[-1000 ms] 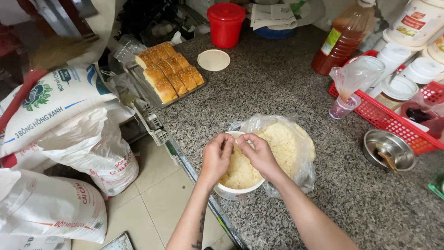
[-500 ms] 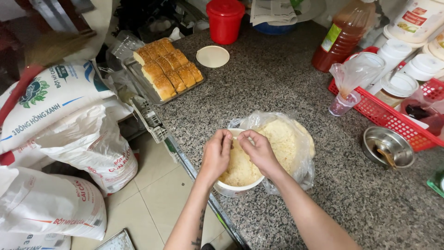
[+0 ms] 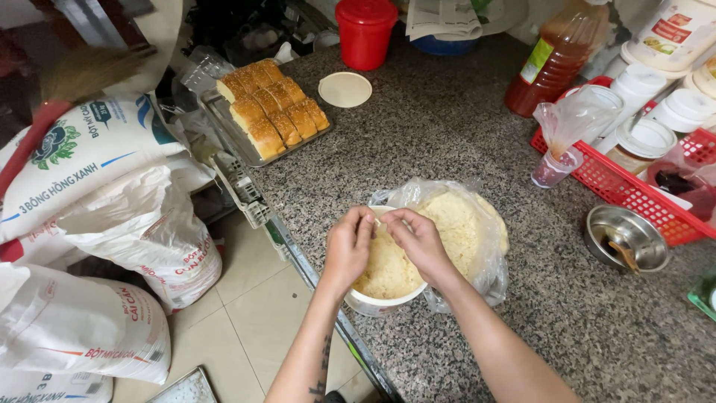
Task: Shredding a dry, fibrous food topping (likely pork floss) into a bowl by hand.
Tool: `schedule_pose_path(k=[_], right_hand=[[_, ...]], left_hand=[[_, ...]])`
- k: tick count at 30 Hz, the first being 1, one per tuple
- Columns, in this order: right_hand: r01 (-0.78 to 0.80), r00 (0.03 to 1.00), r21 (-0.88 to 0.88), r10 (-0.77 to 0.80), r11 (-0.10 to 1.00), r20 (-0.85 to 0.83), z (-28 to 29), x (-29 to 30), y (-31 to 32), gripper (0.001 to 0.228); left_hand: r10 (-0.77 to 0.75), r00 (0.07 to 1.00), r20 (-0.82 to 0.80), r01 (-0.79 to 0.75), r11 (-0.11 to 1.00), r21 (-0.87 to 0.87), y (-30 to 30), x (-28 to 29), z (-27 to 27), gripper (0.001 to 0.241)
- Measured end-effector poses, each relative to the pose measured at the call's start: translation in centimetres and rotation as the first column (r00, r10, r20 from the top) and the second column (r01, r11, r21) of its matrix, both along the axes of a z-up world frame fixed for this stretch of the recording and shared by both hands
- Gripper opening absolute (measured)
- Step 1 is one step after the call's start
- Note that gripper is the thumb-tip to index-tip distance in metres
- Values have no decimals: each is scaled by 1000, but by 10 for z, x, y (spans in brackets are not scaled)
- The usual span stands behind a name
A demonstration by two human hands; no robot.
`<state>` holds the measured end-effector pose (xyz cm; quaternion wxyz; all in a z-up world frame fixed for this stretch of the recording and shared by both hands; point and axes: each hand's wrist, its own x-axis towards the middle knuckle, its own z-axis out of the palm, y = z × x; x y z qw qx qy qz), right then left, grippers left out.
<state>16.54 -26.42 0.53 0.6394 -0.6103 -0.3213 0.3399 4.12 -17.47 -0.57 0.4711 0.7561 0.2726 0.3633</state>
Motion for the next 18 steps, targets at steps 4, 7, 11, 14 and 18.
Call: schedule_pose_path(k=[4,7,11,14,18], right_hand=[[-22,1000,-31,22,999,16,0,1,-1,10],[-27,999,-26,28,999,29,4,0,-1,9],[26,999,-15,-25,1000,30,-5,4,-2,10],[41,999,24,-42,999,2,-7,5,-1,12],[60,997,66,-57,996,-44,-1,2,-2,16]], left_hand=[[6,998,-56,-5,1000,17,-1,-1,5,13],[6,997,-72,-6,1000,7,-1,-1,5,14],[37,999,-19,-37,998,-43,-3,-3,11,20],[79,995,68,-73,994,-81,-6,-5,15,21],[116,984,136,-105,991,-87,1,2,-4,25]])
